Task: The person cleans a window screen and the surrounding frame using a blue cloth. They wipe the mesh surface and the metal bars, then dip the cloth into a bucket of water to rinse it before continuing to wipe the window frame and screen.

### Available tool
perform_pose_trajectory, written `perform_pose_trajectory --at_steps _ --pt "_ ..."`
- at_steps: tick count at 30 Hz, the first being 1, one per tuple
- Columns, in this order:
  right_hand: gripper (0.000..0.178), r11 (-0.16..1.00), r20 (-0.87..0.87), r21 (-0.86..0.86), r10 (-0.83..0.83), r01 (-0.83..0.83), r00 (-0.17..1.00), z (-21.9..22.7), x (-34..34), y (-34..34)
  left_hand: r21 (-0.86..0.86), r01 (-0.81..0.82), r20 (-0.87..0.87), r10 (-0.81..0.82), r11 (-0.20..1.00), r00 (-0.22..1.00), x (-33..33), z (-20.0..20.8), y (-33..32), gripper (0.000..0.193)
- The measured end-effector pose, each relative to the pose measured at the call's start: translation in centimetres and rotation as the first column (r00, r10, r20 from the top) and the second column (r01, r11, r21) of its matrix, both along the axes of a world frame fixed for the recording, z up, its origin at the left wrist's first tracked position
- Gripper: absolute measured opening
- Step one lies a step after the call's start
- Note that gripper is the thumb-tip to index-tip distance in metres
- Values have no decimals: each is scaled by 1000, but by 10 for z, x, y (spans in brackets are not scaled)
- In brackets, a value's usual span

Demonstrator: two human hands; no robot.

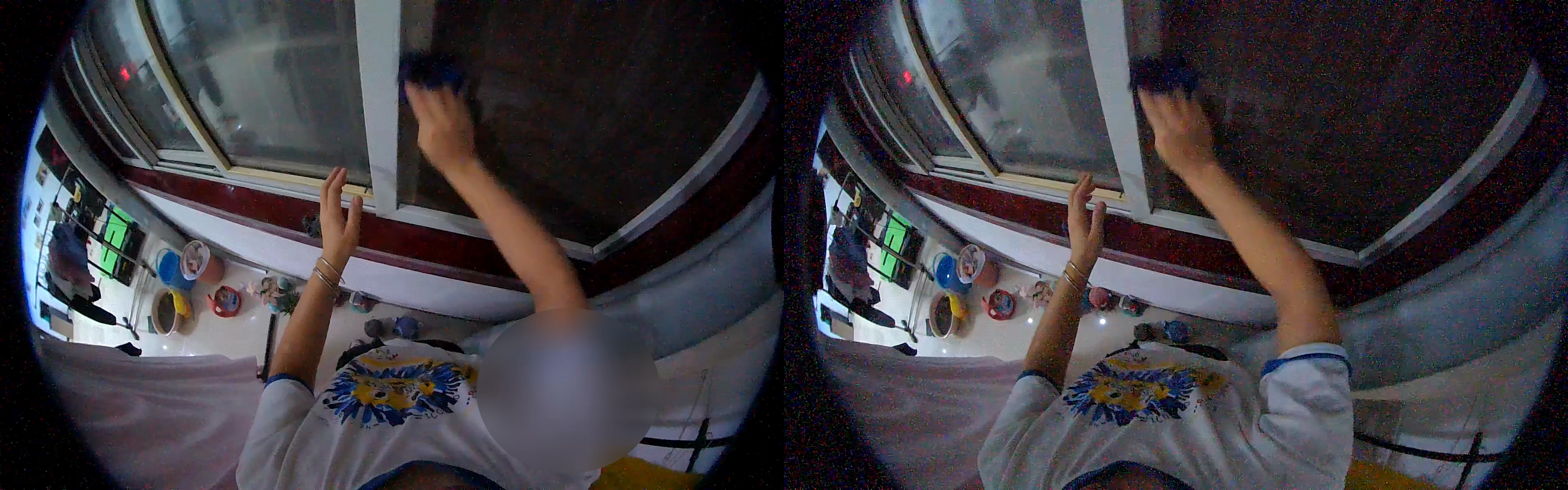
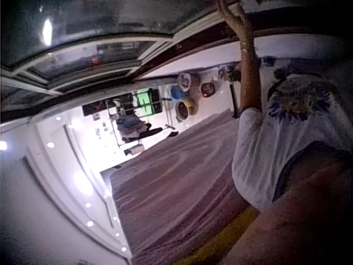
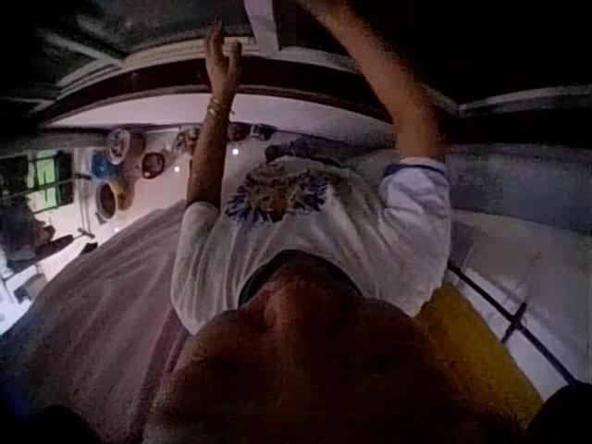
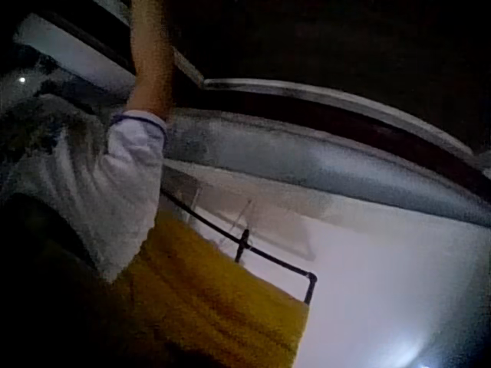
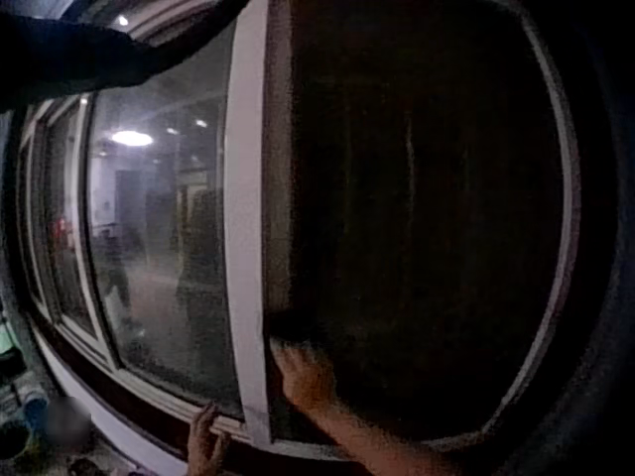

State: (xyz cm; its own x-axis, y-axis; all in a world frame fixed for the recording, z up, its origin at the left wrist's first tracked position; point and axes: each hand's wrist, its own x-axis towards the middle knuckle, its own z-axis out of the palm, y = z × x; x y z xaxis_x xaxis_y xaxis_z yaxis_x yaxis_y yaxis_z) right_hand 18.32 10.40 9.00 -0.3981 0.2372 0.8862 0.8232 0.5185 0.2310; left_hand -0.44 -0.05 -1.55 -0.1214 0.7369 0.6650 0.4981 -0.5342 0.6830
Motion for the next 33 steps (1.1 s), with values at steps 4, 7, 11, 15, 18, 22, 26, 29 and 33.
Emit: perform_pose_trajectory --at_steps 4,7,11,15,18,22,26,29,33 --pt "38 983 109 -183 42 -21 993 -92 13 -19 -20 26 3 -26 999 1000 15 -13 5 43" --pt "35 908 217 -411 184 -81 959 -149 32 -26 -32 42 -35 -43 999 998 25 -12 3 42" --pt "33 842 363 -538 285 -50 887 -188 63 -32 -27 24 -62 -26 999 998 30 -21 1 42" --pt "31 810 342 -582 325 -72 882 -137 84 -54 -10 22 -80 -23 1000 997 32 -29 1 42" --pt "34 917 270 -298 348 -266 898 -55 80 -42 -8 -4 -41 3 1000 999 24 -38 3 42" --pt "43 980 77 175 82 -94 994 96 77 -25 0 -47 -40 47 999 998 22 -22 1 41" --pt "46 977 -13 204 -56 58 998 96 78 -3 3 -14 -30 14 1000 999 32 -16 11 41" --pt "41 995 149 -96 1 14 989 20 56 -4 -16 -28 -28 27 999 999 27 -20 7 41" --pt "38 956 349 -292 74 34 934 -94 96 -21 12 2 -56 -2 1000 998 32 -24 10 41"
